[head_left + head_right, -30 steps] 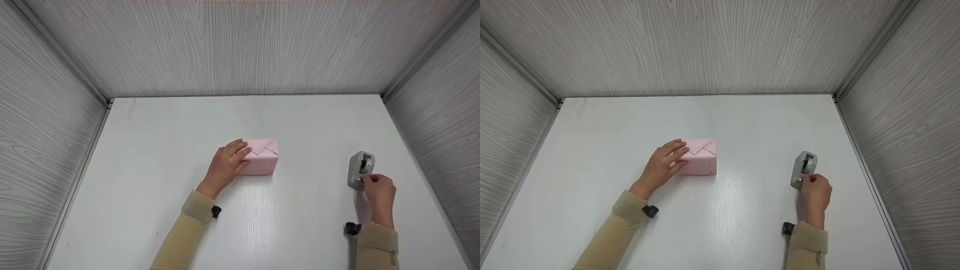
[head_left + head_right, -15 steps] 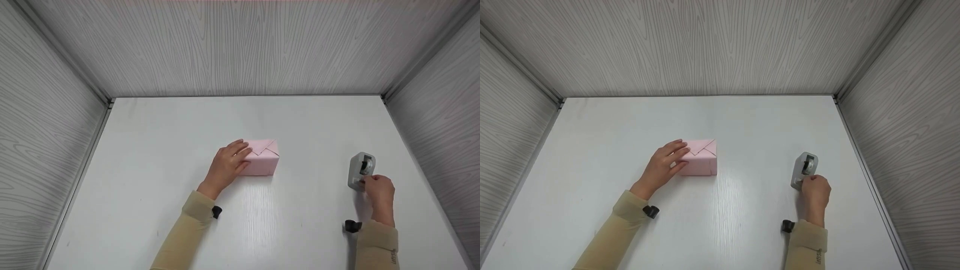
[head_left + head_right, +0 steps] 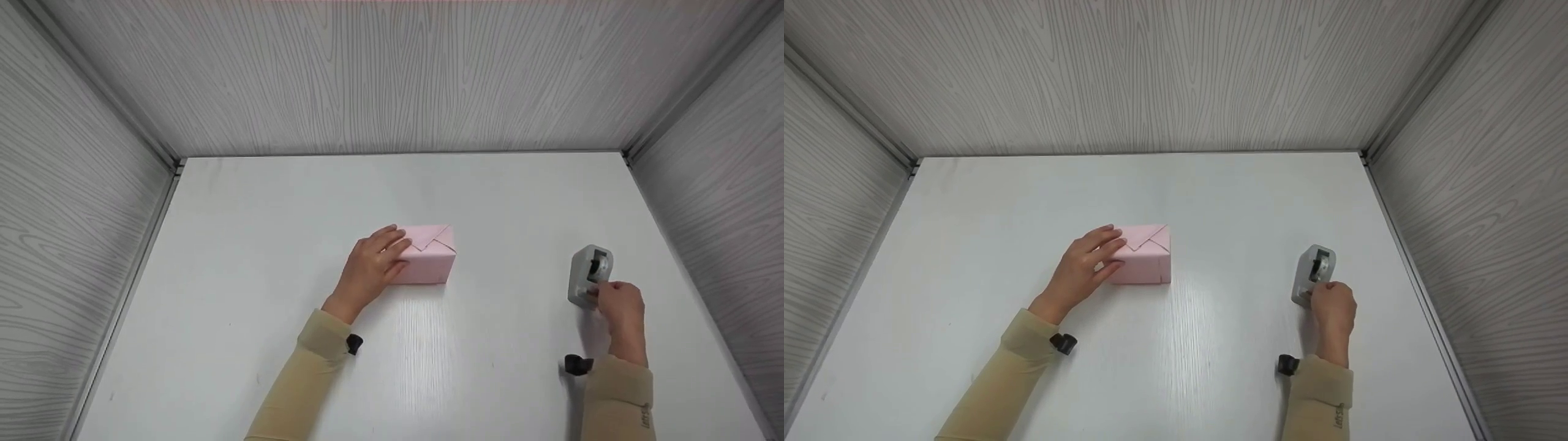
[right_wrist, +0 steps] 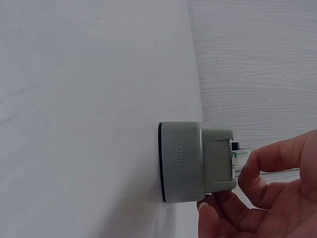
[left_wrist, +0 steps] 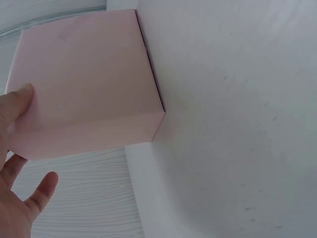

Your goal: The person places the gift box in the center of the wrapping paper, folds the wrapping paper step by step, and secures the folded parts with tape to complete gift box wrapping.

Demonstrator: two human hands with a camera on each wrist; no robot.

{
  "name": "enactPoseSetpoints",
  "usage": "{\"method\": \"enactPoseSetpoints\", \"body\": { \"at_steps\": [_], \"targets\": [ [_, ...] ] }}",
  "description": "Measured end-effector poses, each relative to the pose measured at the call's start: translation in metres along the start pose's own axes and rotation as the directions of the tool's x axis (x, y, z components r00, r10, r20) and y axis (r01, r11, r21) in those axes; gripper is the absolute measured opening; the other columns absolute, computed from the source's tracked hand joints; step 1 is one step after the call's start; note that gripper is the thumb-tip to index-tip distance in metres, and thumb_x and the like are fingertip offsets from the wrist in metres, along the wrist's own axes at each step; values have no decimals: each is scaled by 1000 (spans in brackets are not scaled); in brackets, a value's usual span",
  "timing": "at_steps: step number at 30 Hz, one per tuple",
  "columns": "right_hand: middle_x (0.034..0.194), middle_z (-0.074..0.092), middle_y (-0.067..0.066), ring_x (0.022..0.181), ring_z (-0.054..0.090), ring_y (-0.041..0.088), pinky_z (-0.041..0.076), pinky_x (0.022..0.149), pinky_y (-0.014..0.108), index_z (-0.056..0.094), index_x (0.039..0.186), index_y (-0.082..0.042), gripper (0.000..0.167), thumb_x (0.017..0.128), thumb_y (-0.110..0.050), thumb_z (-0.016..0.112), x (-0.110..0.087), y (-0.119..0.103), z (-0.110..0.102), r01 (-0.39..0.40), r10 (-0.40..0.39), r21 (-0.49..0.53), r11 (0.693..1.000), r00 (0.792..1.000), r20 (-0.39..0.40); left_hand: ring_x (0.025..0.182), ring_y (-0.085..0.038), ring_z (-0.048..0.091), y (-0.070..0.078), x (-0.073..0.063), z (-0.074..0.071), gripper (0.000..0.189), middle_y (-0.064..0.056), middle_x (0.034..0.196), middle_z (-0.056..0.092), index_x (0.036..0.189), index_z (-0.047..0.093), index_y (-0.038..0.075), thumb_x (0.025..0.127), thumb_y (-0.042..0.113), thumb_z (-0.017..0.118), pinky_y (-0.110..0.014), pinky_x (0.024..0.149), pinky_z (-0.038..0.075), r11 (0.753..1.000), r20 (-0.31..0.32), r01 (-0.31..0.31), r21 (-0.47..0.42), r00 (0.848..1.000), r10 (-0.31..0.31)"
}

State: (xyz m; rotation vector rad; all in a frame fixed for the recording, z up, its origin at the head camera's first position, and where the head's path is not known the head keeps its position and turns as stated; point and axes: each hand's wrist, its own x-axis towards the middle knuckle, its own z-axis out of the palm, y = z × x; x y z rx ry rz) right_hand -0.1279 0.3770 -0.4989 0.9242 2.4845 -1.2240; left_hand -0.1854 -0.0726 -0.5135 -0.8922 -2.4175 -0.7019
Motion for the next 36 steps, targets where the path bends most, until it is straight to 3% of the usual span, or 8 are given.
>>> {"method": "enactPoseSetpoints", "body": {
  "at_steps": [6, 12, 18, 26, 30, 33, 36],
  "targets": [
    [133, 45, 32, 88, 59, 23, 50, 73, 36, 33, 143, 14, 62, 101, -31, 31, -4, 1, 5, -36, 36, 31, 999, 999, -2, 130, -24, 49, 0, -1, 0, 37, -6, 131, 60, 123, 68, 12, 89, 24, 73, -46, 89, 48, 1000, -4, -4, 10, 1000, 4],
    [137, 43, 32, 73, 65, 12, 55, 69, 28, 27, 146, 13, 62, 101, -30, 34, -5, 1, 9, -85, 93, 204, 975, 995, -33, 130, -23, 48, 0, 0, 0, 37, -6, 132, 59, 124, 67, 12, 89, 25, 73, -46, 90, 48, 1000, 5, 1, 9, 1000, -1],
    [137, 44, 28, 80, 66, 14, 56, 71, 27, 29, 147, 11, 62, 102, -31, 39, -6, 4, 14, -106, 128, 319, 942, 991, -49, 130, -23, 48, 0, -1, 0, 36, -7, 132, 59, 123, 67, 11, 89, 24, 73, -46, 89, 48, 1000, 3, 7, 0, 1000, -7],
    [132, 48, 21, 84, 66, 13, 55, 83, 29, 27, 150, 7, 63, 101, -27, 48, -9, 11, 17, -127, 153, 478, 869, 988, -16, 130, -25, 48, 0, -2, 0, 37, -8, 131, 60, 122, 68, 10, 88, 23, 74, -47, 88, 49, 1000, -5, 3, -1, 1000, -3],
    [133, 47, 21, 87, 67, 14, 53, 88, 30, 33, 146, 7, 58, 100, -23, 51, -10, 14, 18, -135, 167, 541, 830, 986, -11, 130, -24, 48, 0, -2, 1, 37, -7, 131, 60, 123, 68, 11, 88, 23, 74, -46, 88, 48, 1000, -1, 7, 1, 1000, -7],
    [139, 44, 23, 100, 66, 18, 48, 97, 34, 35, 144, 7, 57, 99, -24, 52, -11, 17, 18, -149, 177, 544, 826, 984, 1, 131, -23, 47, 0, -2, 2, 37, -6, 132, 59, 123, 67, 11, 88, 22, 74, -46, 88, 48, 1000, 4, 12, -3, 1000, -12],
    [146, 41, 22, 115, 61, 20, 37, 108, 38, 33, 147, 5, 61, 99, -27, 53, -12, 21, 20, -162, 182, 512, 844, 983, 12, 131, -23, 47, 0, -2, 1, 38, -6, 132, 59, 123, 67, 11, 88, 21, 75, -46, 88, 48, 1000, 3, 14, -9, 1000, -14]
  ]
}}
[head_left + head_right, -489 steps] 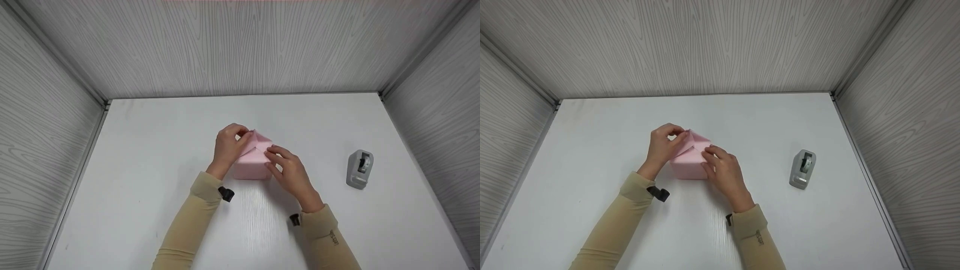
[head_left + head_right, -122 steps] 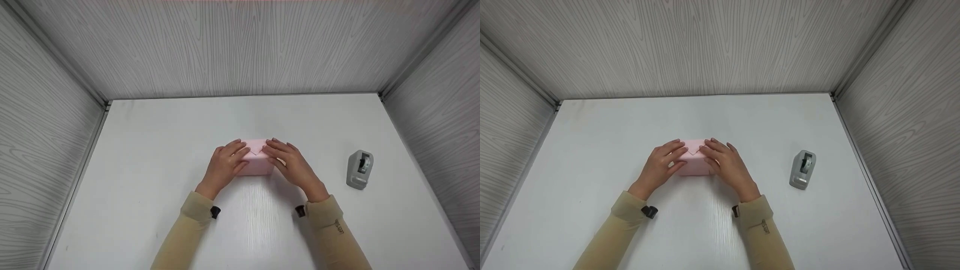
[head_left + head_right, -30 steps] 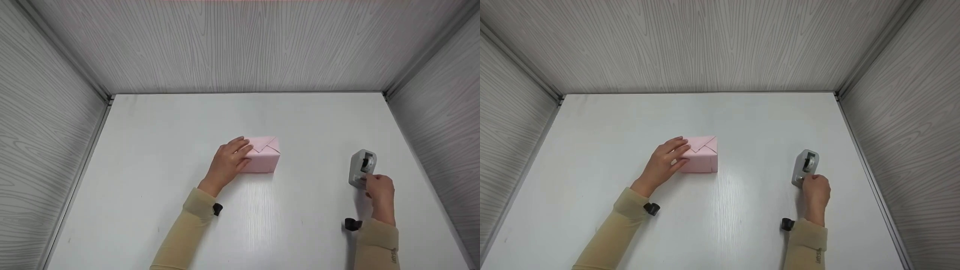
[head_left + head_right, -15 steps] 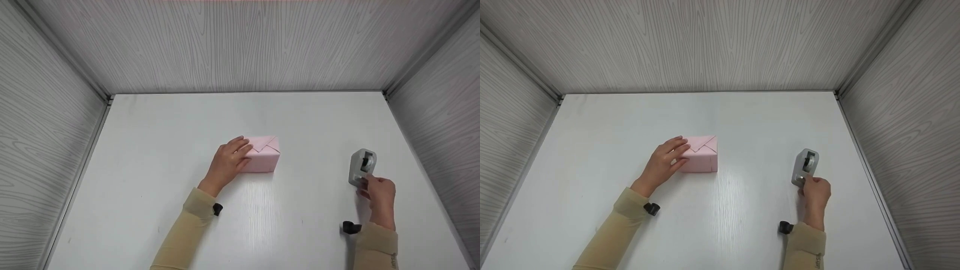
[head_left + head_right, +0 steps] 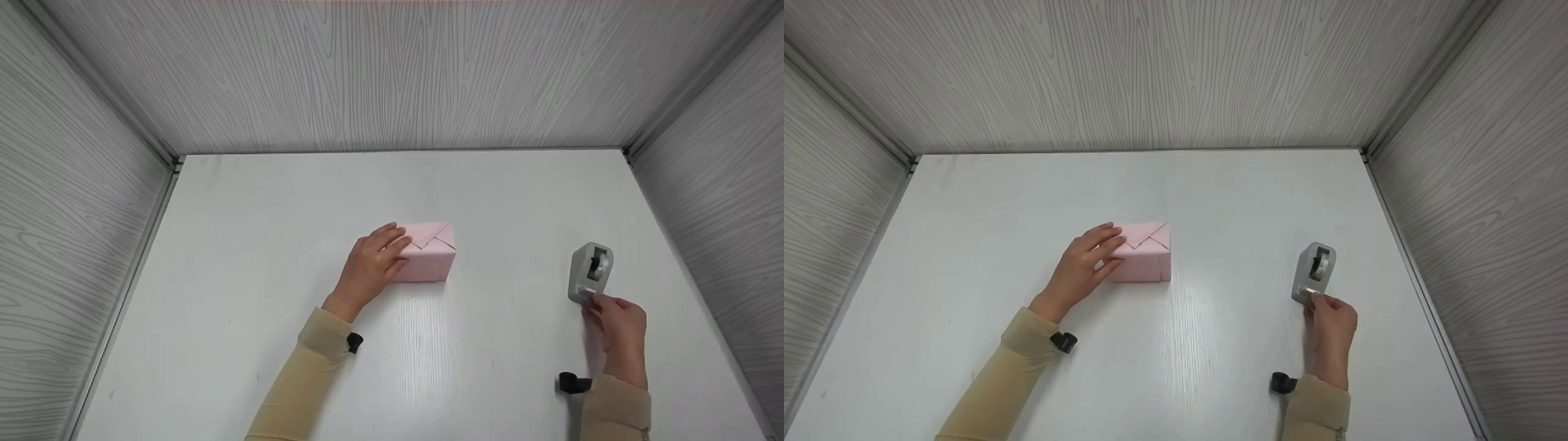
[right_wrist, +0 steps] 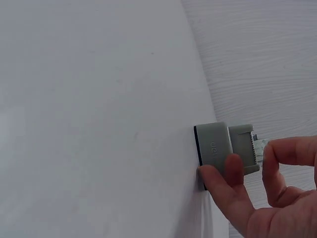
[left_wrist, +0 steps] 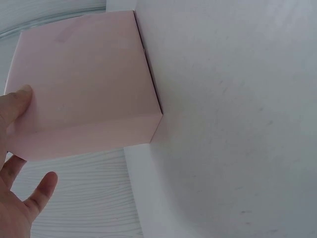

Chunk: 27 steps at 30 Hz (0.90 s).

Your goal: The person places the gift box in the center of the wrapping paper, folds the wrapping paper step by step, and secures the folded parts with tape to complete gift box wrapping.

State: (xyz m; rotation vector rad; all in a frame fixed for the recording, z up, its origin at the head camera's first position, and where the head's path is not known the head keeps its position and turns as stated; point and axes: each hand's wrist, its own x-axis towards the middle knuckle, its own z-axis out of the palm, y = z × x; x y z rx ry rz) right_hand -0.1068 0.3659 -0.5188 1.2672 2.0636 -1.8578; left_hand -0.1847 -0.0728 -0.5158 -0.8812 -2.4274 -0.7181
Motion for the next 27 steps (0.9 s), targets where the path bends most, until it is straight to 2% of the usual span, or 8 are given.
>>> {"method": "enactPoseSetpoints", "body": {
  "at_steps": [3, 9, 15, 19, 21, 23, 25, 27],
  "targets": [
    [146, 41, 20, 116, 59, 17, 34, 109, 38, 36, 146, 7, 61, 97, -23, 55, 0, 4, 0, 21, -21, 1, 1000, 1000, 0, 131, -23, 47, 0, 0, 0, 38, -6, 132, 59, 124, 67, 11, 88, 21, 74, -46, 89, 48, 1000, 1, -1, -3, 1000, 1],
    [141, 43, 14, 108, 56, 9, 43, 98, 24, 45, 142, 4, 53, 95, -15, 60, 0, 10, 1, 54, -55, 70, 996, 999, 1, 130, -23, 48, 1, 1, -1, 38, -6, 131, 60, 124, 68, 11, 87, 21, 75, -46, 89, 48, 1000, -8, -4, -3, 1000, 4],
    [152, 37, 12, 121, 50, 15, 34, 108, 33, 43, 147, -2, 58, 95, -23, 59, 0, 12, -3, 34, -34, 8, 999, 999, 14, 131, -23, 47, 1, 0, -1, 38, -6, 132, 60, 124, 67, 12, 88, 23, 74, -46, 91, 48, 1000, 1, 4, 2, 1000, -4],
    [157, 31, 11, 130, 45, 20, 29, 112, 37, 46, 144, 0, 55, 95, -24, 57, 0, 13, -4, 39, -40, 2, 999, 999, 17, 132, -24, 46, 1, 0, -1, 38, -6, 132, 59, 124, 67, 11, 88, 23, 74, -47, 91, 48, 1000, 0, 2, -7, 1000, -2],
    [157, 32, 9, 131, 45, 23, 29, 112, 38, 54, 135, 1, 47, 96, -25, 57, 0, 14, -4, 63, -63, -31, 997, 998, 12, 132, -24, 47, 1, 0, -1, 38, -7, 132, 59, 124, 67, 11, 89, 22, 74, -47, 91, 48, 1000, -4, 0, -10, 1000, 0],
    [155, 36, 7, 128, 49, 24, 34, 109, 37, 61, 124, 3, 43, 96, -29, 56, -1, 15, -5, 110, -111, -127, 986, 994, -5, 132, -23, 46, 1, 0, -1, 38, -6, 132, 59, 125, 67, 11, 89, 22, 74, -47, 91, 48, 1000, -3, 0, -11, 1000, 0],
    [153, 40, 7, 124, 52, 26, 38, 103, 38, 65, 118, 5, 45, 96, -33, 54, -2, 16, -6, 152, -160, -241, 959, 987, -14, 132, -22, 46, 0, 0, 0, 38, -6, 132, 59, 125, 67, 11, 89, 22, 74, -46, 90, 48, 1000, -1, 0, -7, 1000, 0],
    [149, 44, 12, 123, 50, 31, 39, 98, 42, 65, 122, 4, 53, 96, -41, 53, -4, 17, -8, 180, -195, -349, 920, 981, -8, 132, -22, 46, 0, 0, 0, 38, -6, 133, 59, 125, 67, 11, 89, 22, 74, -46, 90, 48, 1000, 0, 0, -7, 1000, 0]
  ]
}}
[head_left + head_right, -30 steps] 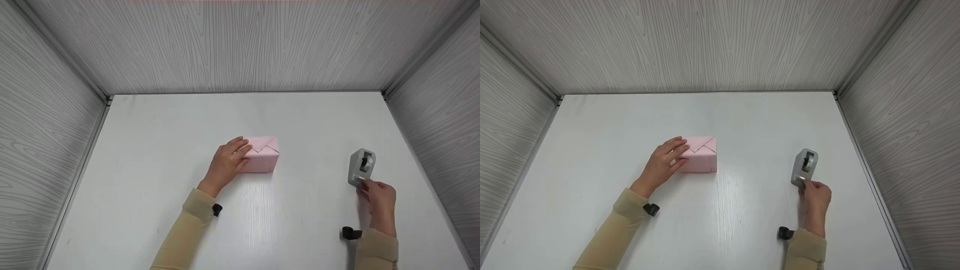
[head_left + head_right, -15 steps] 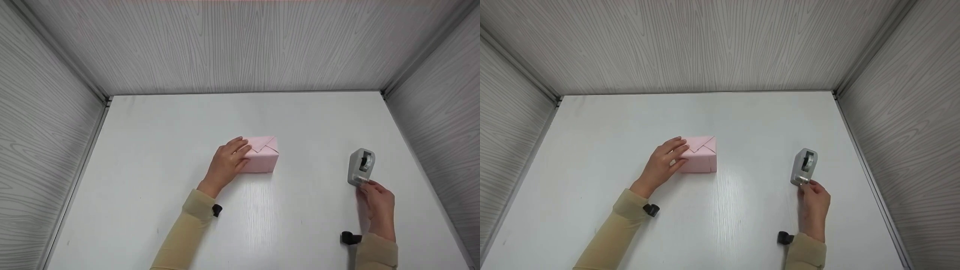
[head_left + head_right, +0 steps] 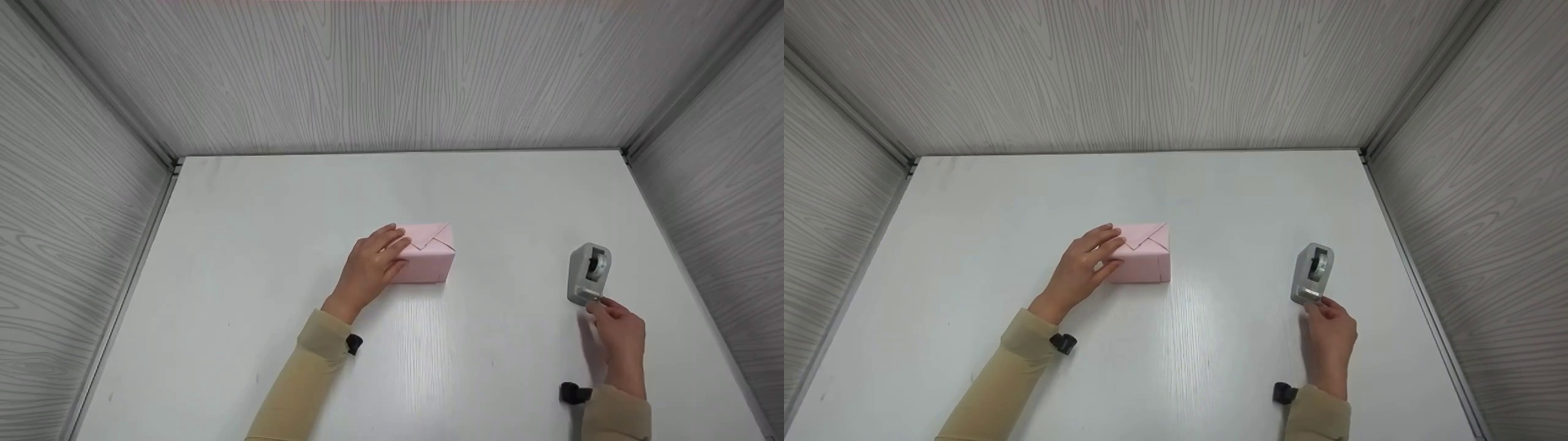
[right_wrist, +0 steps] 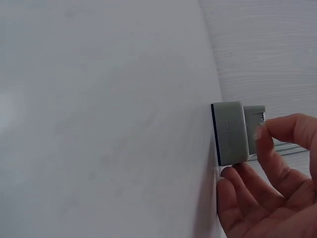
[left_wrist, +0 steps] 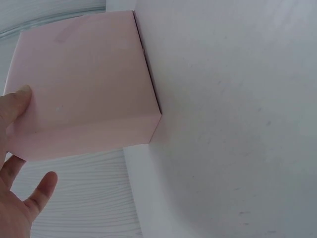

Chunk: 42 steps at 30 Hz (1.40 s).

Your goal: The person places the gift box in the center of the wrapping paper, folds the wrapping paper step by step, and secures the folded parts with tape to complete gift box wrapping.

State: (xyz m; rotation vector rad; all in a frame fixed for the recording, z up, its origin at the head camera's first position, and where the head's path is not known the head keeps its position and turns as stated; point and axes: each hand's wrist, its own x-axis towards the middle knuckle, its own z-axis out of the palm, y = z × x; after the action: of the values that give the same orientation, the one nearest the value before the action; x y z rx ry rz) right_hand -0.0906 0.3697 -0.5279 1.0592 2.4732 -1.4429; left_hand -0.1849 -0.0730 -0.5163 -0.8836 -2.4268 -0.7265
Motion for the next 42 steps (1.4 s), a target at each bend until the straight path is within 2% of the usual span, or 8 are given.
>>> {"method": "enactPoseSetpoints", "body": {
  "at_steps": [4, 7, 10, 16, 25, 31, 36, 42],
  "targets": [
    [147, 43, 22, 132, 41, 41, 39, 100, 51, 64, 125, 3, 60, 96, -48, 50, 0, -2, -5, 30, -27, -90, 996, 999, 35, 132, -22, 46, 0, 0, 0, 38, -6, 133, 59, 125, 67, 11, 89, 22, 74, -46, 89, 48, 1000, 1, 1, -3, 1000, -1],
    [145, 44, 24, 133, 38, 44, 39, 100, 52, 67, 120, 3, 56, 97, -45, 51, 0, -5, -8, 47, -42, -136, 990, 998, 37, 132, -22, 46, 0, 0, 0, 38, -6, 132, 59, 125, 67, 11, 89, 21, 74, -46, 89, 48, 1000, -2, 1, -8, 1000, -1],
    [138, 50, 27, 127, 44, 45, 42, 95, 51, 67, 117, 6, 52, 97, -39, 53, 1, -9, -8, 79, -77, -202, 976, 997, 18, 132, -23, 46, 1, 0, -1, 38, -7, 132, 59, 124, 67, 11, 89, 22, 74, -47, 89, 48, 1000, -8, 0, -20, 1000, 0],
    [121, 61, 29, 108, 56, 42, 48, 78, 46, 61, 122, 11, 49, 98, -32, 54, 3, -16, -8, 127, -131, -305, 944, 991, 5, 132, -22, 46, -1, -1, 1, 37, -6, 132, 59, 124, 68, 11, 89, 22, 74, -46, 90, 47, 1000, -13, -4, -18, 1000, 4],
    [102, 66, 28, 87, 58, 35, 46, 60, 34, 62, 116, 14, 41, 94, -19, 53, 4, -21, -10, 176, -180, -375, 910, 983, 24, 131, -23, 47, -1, 0, 1, 37, -6, 132, 59, 124, 67, 11, 89, 22, 74, -45, 88, 48, 1000, -17, -16, -1, 1000, 16],
    [115, 61, 33, 98, 57, 41, 49, 68, 41, 59, 120, 15, 45, 92, -19, 50, 6, -23, -12, 173, -167, -401, 900, 985, 49, 131, -23, 47, -2, -1, 1, 38, -6, 132, 59, 124, 68, 12, 88, 22, 74, -45, 89, 48, 1000, -20, -16, 8, 1000, 16],
    [111, 64, 31, 92, 59, 39, 47, 60, 34, 61, 119, 15, 45, 91, -19, 52, 7, -22, -14, 154, -153, -389, 908, 988, 35, 131, -23, 48, -1, -1, 1, 37, -6, 132, 59, 124, 68, 12, 88, 23, 74, -45, 89, 48, 1000, -19, -15, 5, 1000, 15],
    [108, 63, 29, 91, 58, 37, 48, 66, 41, 59, 120, 13, 48, 94, -27, 52, 0, -21, -18, 90, -82, -379, 921, 996, 36, 130, -24, 48, -1, 0, 2, 37, -7, 131, 60, 123, 68, 11, 88, 23, 74, -47, 89, 49, 1000, -20, -18, 1, 1000, 18]
  ]
}}
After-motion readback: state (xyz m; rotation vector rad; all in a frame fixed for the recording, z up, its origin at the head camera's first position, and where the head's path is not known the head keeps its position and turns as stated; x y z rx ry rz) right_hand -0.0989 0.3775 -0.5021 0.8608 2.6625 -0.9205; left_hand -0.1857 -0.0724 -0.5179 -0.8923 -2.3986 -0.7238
